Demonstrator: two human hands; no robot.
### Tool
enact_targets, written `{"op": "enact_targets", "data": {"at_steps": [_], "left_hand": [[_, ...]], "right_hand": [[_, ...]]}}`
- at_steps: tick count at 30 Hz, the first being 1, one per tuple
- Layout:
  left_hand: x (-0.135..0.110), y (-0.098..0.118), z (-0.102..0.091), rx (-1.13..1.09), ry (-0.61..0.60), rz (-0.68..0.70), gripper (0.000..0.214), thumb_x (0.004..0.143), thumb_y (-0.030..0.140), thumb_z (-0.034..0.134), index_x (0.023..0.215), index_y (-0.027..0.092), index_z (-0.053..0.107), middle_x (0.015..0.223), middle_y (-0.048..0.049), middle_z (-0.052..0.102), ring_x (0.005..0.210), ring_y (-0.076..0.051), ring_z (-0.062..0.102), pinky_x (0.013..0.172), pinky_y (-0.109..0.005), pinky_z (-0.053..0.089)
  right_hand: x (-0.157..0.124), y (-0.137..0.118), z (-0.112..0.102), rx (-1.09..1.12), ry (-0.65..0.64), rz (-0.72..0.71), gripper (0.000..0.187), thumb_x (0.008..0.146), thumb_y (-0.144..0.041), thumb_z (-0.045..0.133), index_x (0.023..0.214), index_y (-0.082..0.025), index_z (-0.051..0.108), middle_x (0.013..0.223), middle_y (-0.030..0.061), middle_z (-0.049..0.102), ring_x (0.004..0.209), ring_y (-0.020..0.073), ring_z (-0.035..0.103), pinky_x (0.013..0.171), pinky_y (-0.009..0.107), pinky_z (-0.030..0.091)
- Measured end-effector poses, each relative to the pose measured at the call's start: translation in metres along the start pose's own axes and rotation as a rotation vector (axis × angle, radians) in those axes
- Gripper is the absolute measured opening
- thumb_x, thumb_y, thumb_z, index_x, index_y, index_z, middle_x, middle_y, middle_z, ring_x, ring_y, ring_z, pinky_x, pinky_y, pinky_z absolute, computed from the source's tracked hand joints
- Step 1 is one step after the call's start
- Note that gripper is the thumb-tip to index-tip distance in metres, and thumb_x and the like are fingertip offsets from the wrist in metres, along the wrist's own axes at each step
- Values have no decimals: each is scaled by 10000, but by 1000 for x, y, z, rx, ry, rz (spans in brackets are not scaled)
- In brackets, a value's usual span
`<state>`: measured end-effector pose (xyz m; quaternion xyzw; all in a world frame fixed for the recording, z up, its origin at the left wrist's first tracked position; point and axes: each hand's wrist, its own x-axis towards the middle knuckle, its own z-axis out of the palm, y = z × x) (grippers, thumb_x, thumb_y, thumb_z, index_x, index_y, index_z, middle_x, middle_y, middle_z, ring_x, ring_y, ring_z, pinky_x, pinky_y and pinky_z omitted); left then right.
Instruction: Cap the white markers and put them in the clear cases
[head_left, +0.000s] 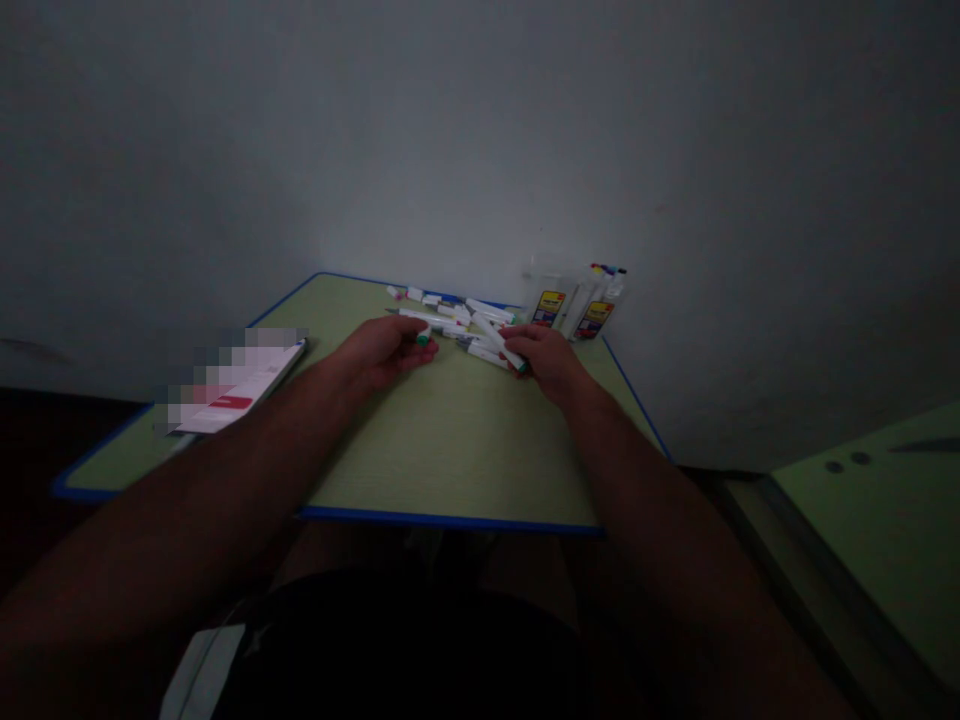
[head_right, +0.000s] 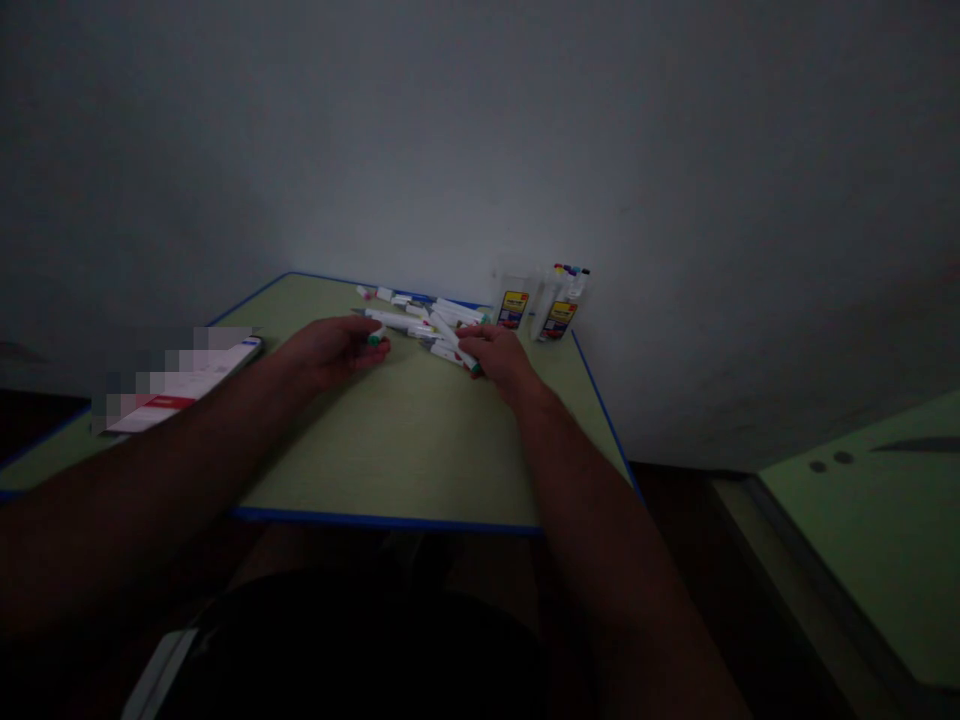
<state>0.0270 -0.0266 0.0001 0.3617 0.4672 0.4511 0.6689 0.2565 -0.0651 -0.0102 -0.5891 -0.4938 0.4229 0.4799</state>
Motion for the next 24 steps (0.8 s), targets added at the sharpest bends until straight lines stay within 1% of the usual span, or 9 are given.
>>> {"op": "enact_targets", "data": {"at_steps": [3, 9, 14, 19, 24], "left_hand": [[-4, 2, 3, -31, 48, -27, 127, 837, 31, 591, 855, 141, 651, 670, -73, 659, 565, -148, 643, 522, -221, 571], [-4, 0, 4, -8, 30, -20, 141, 830, 35, 625, 891, 149, 681, 679, -75, 665, 571, -151, 651, 524, -213, 568], [-2, -1, 3, 25, 20, 5, 203, 797, 19, 655, 946, 151, 691, 693, -62, 668, 560, -147, 655, 518, -210, 573], [-4, -2, 5, 55, 22, 19, 174, 802, 19, 639, 922, 135, 687, 698, -63, 665, 565, -150, 658, 511, -212, 568], [-4, -3, 5, 65, 29, 26, 144, 831, 19, 614, 873, 139, 683, 702, -61, 653, 577, -146, 660, 536, -222, 577]], "right_hand": [[0, 0, 0, 8, -3, -4, 167, 791, -136, 668, 942, -158, 736, 664, -17, 654, 478, 77, 528, 412, 183, 413], [-1, -2, 1, 21, 3, 16, 150, 805, -120, 671, 940, -154, 727, 663, -15, 668, 470, 72, 542, 419, 179, 436], [-4, -5, 2, 107, 11, 49, 78, 840, -110, 679, 906, -147, 699, 691, 1, 681, 482, 81, 588, 440, 193, 500], [-9, -11, 4, 180, 15, 93, 92, 873, -86, 686, 920, -158, 656, 761, 24, 698, 557, 118, 677, 515, 233, 588], [-9, -11, 5, 196, -10, 86, 105, 879, -85, 700, 918, -160, 638, 773, 26, 693, 582, 127, 698, 528, 235, 606]]}}
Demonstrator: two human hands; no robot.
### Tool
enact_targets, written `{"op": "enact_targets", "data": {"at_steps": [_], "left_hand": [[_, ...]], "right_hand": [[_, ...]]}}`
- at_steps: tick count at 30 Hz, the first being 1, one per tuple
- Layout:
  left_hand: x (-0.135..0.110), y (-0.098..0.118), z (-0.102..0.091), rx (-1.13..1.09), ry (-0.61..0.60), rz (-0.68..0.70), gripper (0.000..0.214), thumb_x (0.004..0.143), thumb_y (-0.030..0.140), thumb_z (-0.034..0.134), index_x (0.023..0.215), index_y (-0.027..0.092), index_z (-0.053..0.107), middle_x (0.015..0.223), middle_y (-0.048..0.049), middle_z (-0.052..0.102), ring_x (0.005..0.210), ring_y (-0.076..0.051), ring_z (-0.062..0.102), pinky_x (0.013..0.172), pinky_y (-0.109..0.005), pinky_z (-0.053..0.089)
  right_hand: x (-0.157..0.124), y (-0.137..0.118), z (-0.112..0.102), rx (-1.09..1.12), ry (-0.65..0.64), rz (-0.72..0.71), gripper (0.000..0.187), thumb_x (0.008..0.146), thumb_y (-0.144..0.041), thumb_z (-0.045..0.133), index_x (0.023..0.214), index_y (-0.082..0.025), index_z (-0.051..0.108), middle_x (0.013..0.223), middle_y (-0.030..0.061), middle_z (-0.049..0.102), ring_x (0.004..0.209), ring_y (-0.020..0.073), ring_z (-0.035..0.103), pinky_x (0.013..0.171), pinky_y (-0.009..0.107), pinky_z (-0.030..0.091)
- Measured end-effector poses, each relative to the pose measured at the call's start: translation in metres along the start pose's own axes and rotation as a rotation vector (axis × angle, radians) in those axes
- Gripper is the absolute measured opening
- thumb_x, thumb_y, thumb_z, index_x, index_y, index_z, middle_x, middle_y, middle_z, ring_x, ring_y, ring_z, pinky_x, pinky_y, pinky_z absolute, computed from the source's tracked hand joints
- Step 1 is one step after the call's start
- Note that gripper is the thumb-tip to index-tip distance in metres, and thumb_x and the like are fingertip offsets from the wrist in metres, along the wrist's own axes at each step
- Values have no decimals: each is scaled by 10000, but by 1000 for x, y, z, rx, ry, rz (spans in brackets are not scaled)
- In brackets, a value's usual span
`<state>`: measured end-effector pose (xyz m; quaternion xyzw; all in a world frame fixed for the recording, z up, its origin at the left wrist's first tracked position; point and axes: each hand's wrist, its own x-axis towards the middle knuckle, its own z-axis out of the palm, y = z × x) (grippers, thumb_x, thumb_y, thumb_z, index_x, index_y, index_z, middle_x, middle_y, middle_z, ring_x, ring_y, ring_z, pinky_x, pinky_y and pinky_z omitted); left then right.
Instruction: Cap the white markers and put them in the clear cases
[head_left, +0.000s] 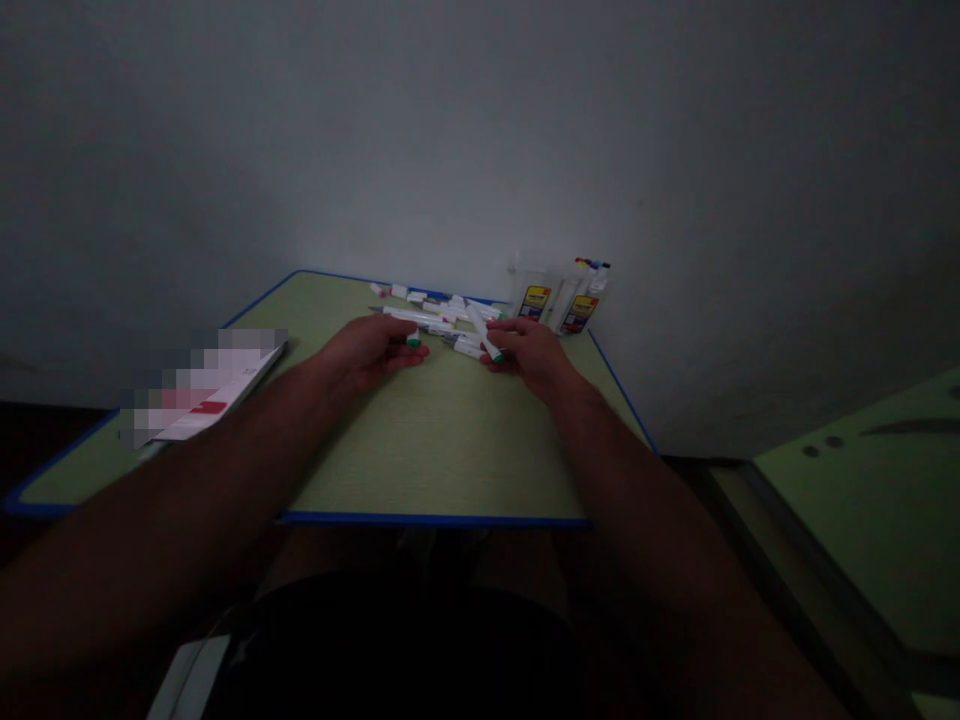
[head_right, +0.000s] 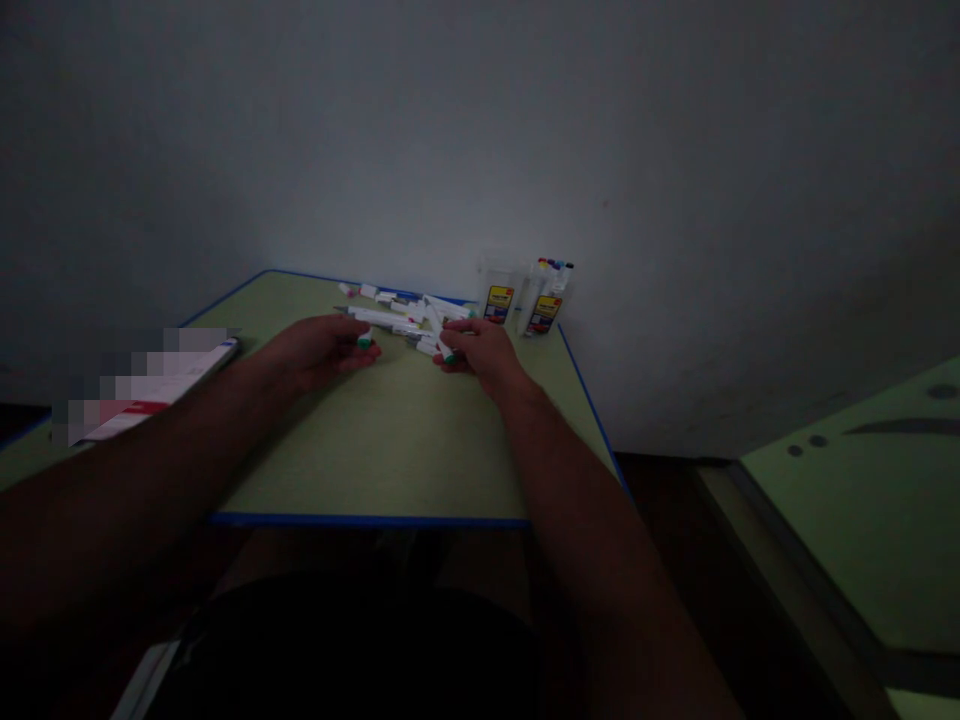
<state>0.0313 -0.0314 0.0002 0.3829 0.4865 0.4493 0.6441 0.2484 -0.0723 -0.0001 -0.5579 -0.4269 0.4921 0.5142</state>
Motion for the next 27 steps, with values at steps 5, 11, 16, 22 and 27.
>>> {"op": "enact_targets", "data": {"at_steps": [5, 11, 16, 22, 27], "left_hand": [[0, 0, 0, 5, -12, 8, 140, 851, 16, 605, 820, 138, 666, 711, -59, 655, 579, -144, 668, 516, -217, 574], [-1, 1, 0, 49, -10, 30, 135, 816, 17, 653, 773, 144, 643, 701, -51, 652, 531, -127, 624, 476, -215, 539], [4, -1, -5, 113, -7, 90, 115, 792, 70, 700, 717, 136, 644, 673, -67, 653, 453, -97, 522, 394, -189, 430], [8, -3, -9, 104, 26, 135, 117, 733, 61, 721, 679, 133, 646, 678, -66, 652, 486, -96, 518, 427, -192, 431], [14, -6, -12, 85, 21, 173, 92, 701, 74, 738, 685, 134, 669, 689, -56, 648, 531, -106, 537, 461, -202, 437]], "right_hand": [[1, 2, -2, -19, -12, -14, 100, 875, -91, 703, 922, -159, 646, 778, 29, 695, 588, 132, 701, 527, 241, 604], [4, 5, -4, -99, 1, -54, 128, 803, -87, 758, 892, -155, 697, 806, 29, 708, 559, 105, 657, 497, 226, 557], [8, 9, -8, -109, 28, -110, 101, 746, -110, 787, 793, -154, 710, 710, 8, 682, 546, 82, 595, 533, 223, 540], [11, 10, -13, -81, 20, -156, 91, 714, -122, 772, 755, -163, 701, 624, -15, 637, 514, 87, 568, 518, 227, 528], [15, 11, -14, -51, 33, -167, 81, 709, -125, 757, 730, -162, 687, 617, -20, 623, 525, 83, 557, 546, 236, 559]]}}
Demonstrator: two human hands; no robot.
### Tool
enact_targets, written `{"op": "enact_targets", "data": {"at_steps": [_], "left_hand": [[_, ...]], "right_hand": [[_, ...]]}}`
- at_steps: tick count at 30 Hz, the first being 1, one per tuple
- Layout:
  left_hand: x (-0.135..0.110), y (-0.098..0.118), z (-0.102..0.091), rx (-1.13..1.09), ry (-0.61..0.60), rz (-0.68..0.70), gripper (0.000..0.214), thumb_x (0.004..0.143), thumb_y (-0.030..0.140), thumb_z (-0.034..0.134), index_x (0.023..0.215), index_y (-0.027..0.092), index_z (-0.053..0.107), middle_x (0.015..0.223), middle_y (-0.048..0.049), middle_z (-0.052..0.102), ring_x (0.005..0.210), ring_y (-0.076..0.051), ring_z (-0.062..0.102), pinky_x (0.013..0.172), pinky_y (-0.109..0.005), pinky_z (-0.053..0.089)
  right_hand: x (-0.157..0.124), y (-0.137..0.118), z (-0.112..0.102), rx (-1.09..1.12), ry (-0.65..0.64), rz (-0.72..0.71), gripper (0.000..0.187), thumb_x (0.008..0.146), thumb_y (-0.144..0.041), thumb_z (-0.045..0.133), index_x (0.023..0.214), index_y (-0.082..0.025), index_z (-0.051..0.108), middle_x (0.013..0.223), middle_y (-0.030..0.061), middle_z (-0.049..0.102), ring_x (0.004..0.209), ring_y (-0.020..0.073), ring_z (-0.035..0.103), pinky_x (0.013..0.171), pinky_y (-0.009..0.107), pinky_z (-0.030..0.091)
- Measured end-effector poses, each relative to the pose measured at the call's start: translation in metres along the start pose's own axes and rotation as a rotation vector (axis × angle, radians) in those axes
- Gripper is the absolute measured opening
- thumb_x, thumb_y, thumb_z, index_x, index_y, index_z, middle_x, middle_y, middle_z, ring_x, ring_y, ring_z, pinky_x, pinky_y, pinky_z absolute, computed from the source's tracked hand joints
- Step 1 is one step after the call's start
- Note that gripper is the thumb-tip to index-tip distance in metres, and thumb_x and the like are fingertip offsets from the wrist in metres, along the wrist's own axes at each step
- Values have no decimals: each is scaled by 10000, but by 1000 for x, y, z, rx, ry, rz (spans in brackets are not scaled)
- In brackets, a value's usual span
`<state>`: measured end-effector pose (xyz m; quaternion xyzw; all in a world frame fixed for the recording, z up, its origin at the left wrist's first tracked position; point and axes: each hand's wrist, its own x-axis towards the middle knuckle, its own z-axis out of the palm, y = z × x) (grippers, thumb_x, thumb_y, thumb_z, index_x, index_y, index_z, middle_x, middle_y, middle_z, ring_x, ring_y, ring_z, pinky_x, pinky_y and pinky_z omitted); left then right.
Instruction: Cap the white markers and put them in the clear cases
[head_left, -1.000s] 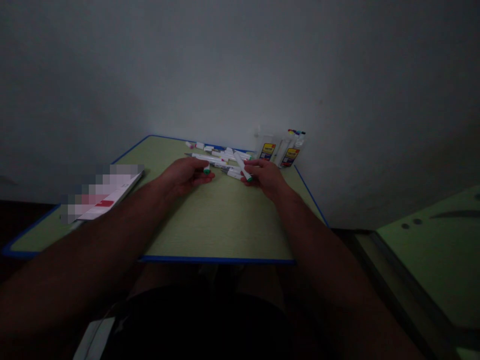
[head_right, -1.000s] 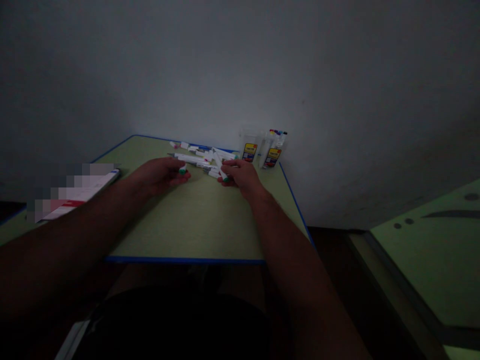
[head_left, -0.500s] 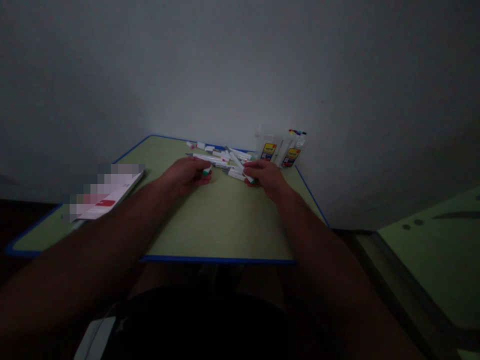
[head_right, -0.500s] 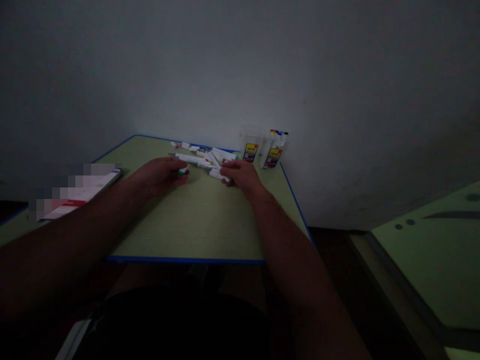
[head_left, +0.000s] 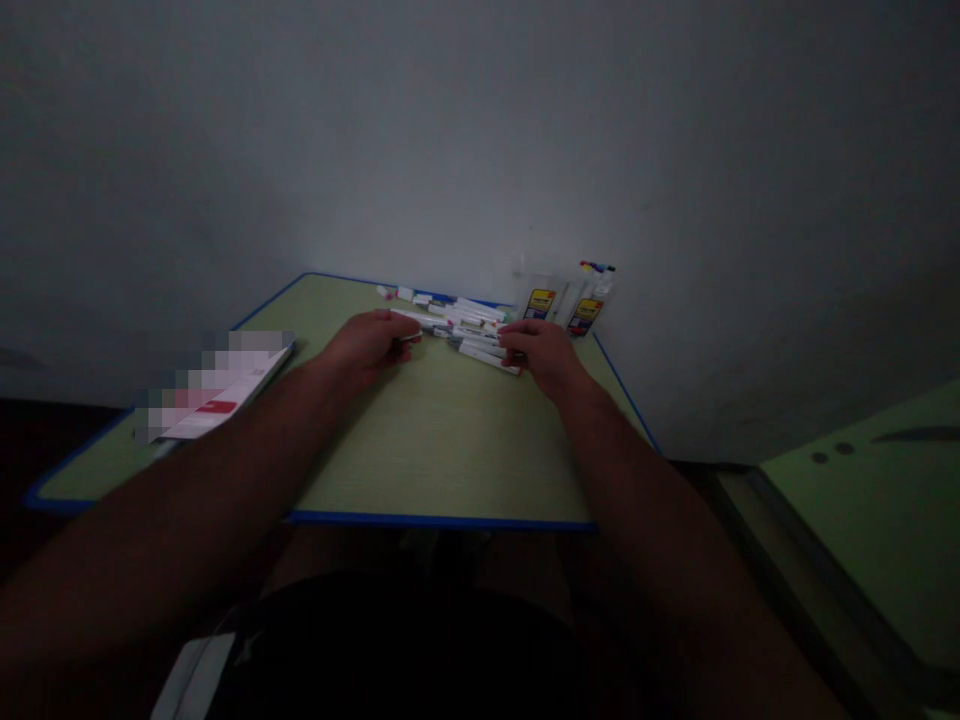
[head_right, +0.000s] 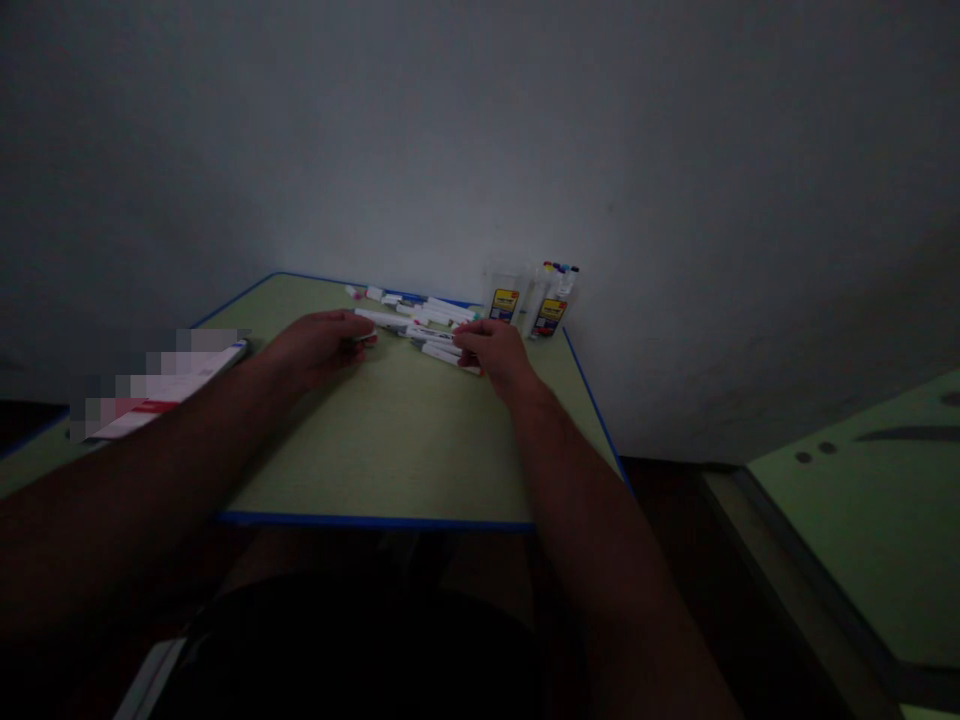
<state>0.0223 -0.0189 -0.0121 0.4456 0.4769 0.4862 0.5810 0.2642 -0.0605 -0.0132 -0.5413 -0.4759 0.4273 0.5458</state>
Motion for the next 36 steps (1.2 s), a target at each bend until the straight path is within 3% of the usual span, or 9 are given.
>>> {"op": "enact_targets", "data": {"at_steps": [12, 18, 29, 36], "left_hand": [[-6, 0, 4, 44, -91, 12, 102, 702, 59, 732, 662, 145, 697, 657, -44, 647, 531, -107, 506, 515, -241, 434], [-4, -5, 4, 81, -157, 48, 124, 662, 111, 811, 645, 152, 695, 675, -49, 670, 546, -110, 524, 527, -249, 446], [-8, -4, 7, 110, -163, 61, 160, 590, 125, 848, 651, 153, 702, 658, -32, 665, 557, -108, 523, 554, -261, 455], [-9, -5, 7, 113, -166, 75, 118, 645, 108, 816, 641, 161, 710, 676, -47, 670, 556, -110, 521, 553, -261, 460]], "right_hand": [[0, 3, 0, -54, -63, -10, 109, 682, -152, 778, 748, -172, 694, 613, -15, 628, 543, 90, 574, 521, 218, 542], [-1, 5, 1, -74, -90, -26, 124, 679, -163, 789, 756, -172, 693, 625, -15, 635, 536, 91, 573, 526, 229, 536], [-7, 0, 5, -83, -70, -32, 192, 636, -175, 813, 755, -169, 663, 659, -17, 655, 529, 92, 587, 501, 222, 515], [-3, 4, 5, -35, -59, -61, 269, 619, -193, 853, 753, -183, 620, 696, -30, 648, 565, 89, 617, 561, 231, 567]]}}
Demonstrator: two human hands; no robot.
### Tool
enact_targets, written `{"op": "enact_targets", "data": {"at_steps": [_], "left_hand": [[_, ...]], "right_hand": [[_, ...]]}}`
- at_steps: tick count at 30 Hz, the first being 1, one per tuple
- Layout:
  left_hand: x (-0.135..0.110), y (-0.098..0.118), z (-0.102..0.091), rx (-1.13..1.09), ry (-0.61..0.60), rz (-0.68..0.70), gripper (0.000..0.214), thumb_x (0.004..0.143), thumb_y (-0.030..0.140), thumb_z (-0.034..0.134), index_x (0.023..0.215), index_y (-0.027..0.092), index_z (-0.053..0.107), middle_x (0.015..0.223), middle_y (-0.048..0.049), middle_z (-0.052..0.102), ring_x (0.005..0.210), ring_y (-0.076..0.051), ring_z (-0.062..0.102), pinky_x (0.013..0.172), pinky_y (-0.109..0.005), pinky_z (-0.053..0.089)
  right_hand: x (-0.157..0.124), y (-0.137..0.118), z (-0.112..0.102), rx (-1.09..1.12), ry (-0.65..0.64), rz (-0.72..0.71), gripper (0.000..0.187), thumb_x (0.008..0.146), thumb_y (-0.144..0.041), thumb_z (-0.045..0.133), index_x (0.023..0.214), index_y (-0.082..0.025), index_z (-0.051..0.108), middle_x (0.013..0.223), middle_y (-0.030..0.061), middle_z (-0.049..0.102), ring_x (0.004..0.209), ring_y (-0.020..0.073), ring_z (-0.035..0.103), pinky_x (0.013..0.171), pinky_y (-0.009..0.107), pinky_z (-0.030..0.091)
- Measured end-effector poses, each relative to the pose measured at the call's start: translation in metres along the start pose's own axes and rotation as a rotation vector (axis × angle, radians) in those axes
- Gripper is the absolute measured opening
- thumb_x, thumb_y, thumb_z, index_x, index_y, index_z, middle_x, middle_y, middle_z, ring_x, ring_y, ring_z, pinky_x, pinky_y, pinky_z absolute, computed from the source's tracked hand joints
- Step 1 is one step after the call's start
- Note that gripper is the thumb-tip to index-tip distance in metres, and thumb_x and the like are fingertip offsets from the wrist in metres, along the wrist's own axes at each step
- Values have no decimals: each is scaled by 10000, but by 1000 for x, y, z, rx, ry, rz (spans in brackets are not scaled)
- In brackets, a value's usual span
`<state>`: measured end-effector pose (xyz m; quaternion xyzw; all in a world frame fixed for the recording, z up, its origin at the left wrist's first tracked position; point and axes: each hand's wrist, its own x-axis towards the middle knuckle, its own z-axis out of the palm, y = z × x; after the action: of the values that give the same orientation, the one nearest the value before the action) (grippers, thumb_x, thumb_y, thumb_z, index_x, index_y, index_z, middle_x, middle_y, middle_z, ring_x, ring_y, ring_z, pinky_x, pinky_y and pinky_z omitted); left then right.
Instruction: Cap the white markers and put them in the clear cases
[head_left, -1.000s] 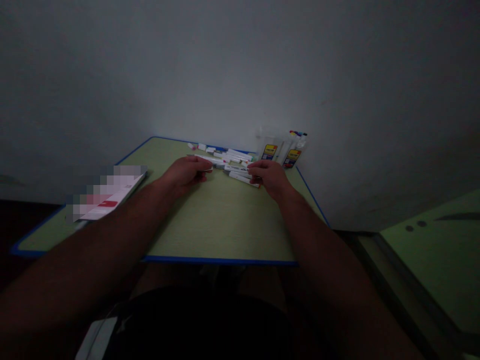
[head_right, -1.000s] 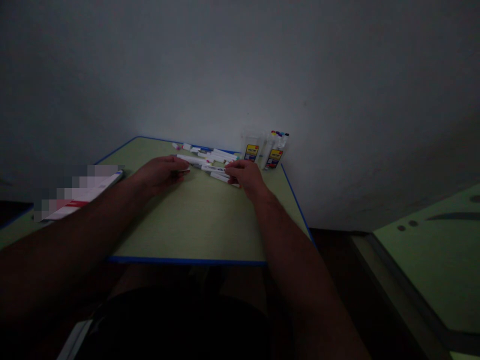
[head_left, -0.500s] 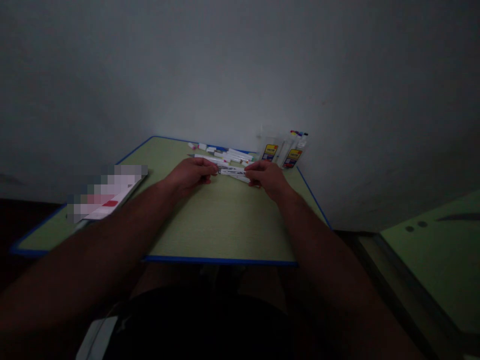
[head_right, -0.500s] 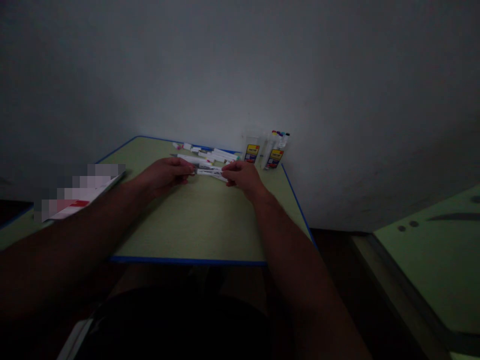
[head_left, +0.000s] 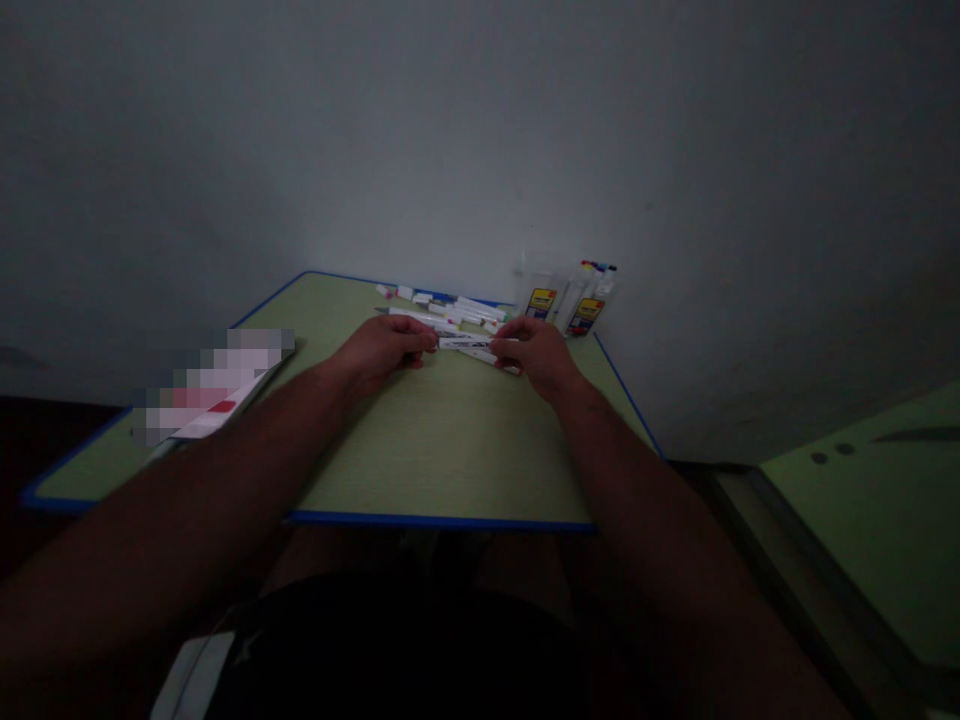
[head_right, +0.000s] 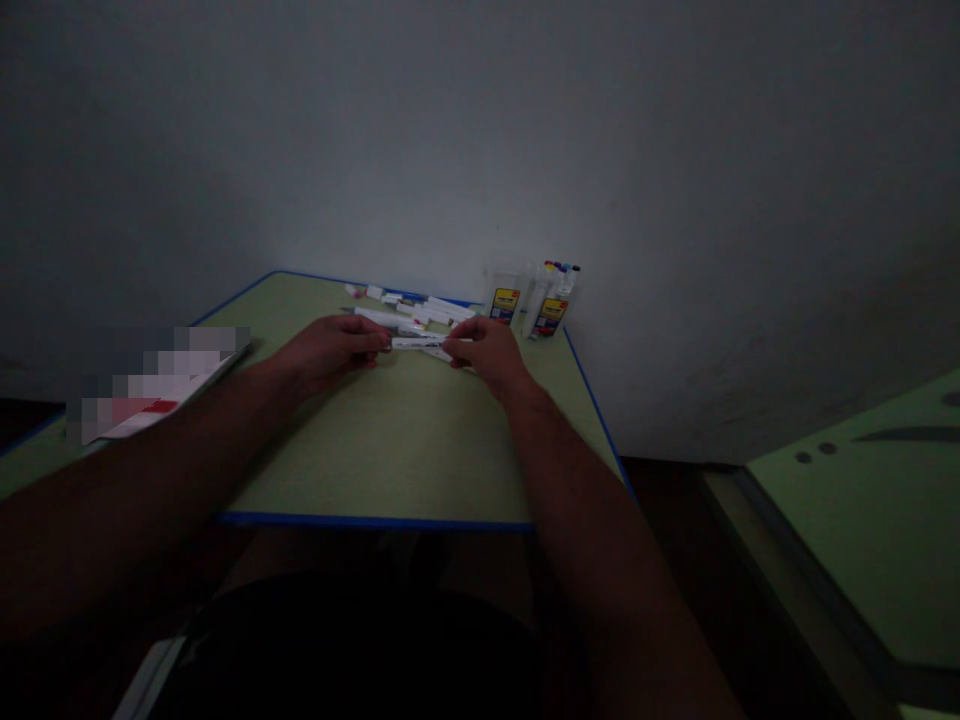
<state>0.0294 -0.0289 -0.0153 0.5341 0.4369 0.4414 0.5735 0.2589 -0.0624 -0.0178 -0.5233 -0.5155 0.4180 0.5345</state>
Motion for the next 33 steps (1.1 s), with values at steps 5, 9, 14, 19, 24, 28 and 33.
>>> {"op": "enact_targets", "data": {"at_steps": [5, 9, 14, 19, 24, 28, 33], "left_hand": [[0, 2, 0, -33, 14, -2, 119, 664, 115, 829, 683, 156, 718, 723, -69, 695, 562, -115, 535, 566, -271, 478], [1, 4, -1, -69, 23, -22, 116, 670, 108, 823, 691, 144, 715, 719, -65, 695, 549, -102, 531, 546, -251, 481], [2, 4, -2, -93, 31, -35, 112, 677, 97, 815, 686, 145, 714, 702, -52, 687, 535, -91, 531, 516, -217, 472], [3, 2, -2, -89, 65, -37, 135, 668, 64, 809, 672, 150, 705, 678, -41, 669, 545, -104, 552, 552, -245, 508], [4, 1, 0, -97, 83, -48, 147, 675, -3, 757, 698, 137, 721, 680, -46, 668, 566, -115, 579, 604, -264, 531], [3, 0, 1, -80, 86, -49, 164, 690, -17, 738, 692, 147, 727, 678, -56, 664, 581, -129, 589, 621, -284, 538], [2, 0, 2, -93, 100, -58, 165, 683, -28, 731, 690, 137, 727, 692, -63, 672, 592, -129, 597, 638, -288, 548]], "right_hand": [[1, -1, -1, 86, 15, -2, 228, 690, -168, 810, 822, -187, 625, 755, -14, 668, 660, 112, 679, 654, 261, 616], [-1, -6, 0, 151, 15, -4, 179, 744, -126, 746, 871, -186, 635, 826, 3, 693, 736, 131, 721, 666, 256, 623], [-4, -8, 2, 241, 9, -36, 225, 736, -81, 722, 910, -195, 637, 818, -9, 706, 743, 135, 736, 674, 259, 624], [-8, -10, 3, 202, -33, -55, 267, 709, -163, 812, 896, -208, 627, 901, 1, 744, 802, 141, 742, 701, 260, 616], [-11, -7, 3, 177, -129, -102, 332, 632, -254, 886, 865, -222, 652, 1001, 6, 756, 855, 150, 740, 695, 258, 612], [-11, -8, 5, 154, -145, -100, 319, 622, -256, 885, 845, -224, 659, 1044, 12, 755, 870, 149, 734, 702, 264, 612], [-11, -8, 5, 139, -146, -90, 313, 627, -262, 879, 854, -225, 665, 1035, 12, 746, 868, 147, 724, 702, 267, 609]]}}
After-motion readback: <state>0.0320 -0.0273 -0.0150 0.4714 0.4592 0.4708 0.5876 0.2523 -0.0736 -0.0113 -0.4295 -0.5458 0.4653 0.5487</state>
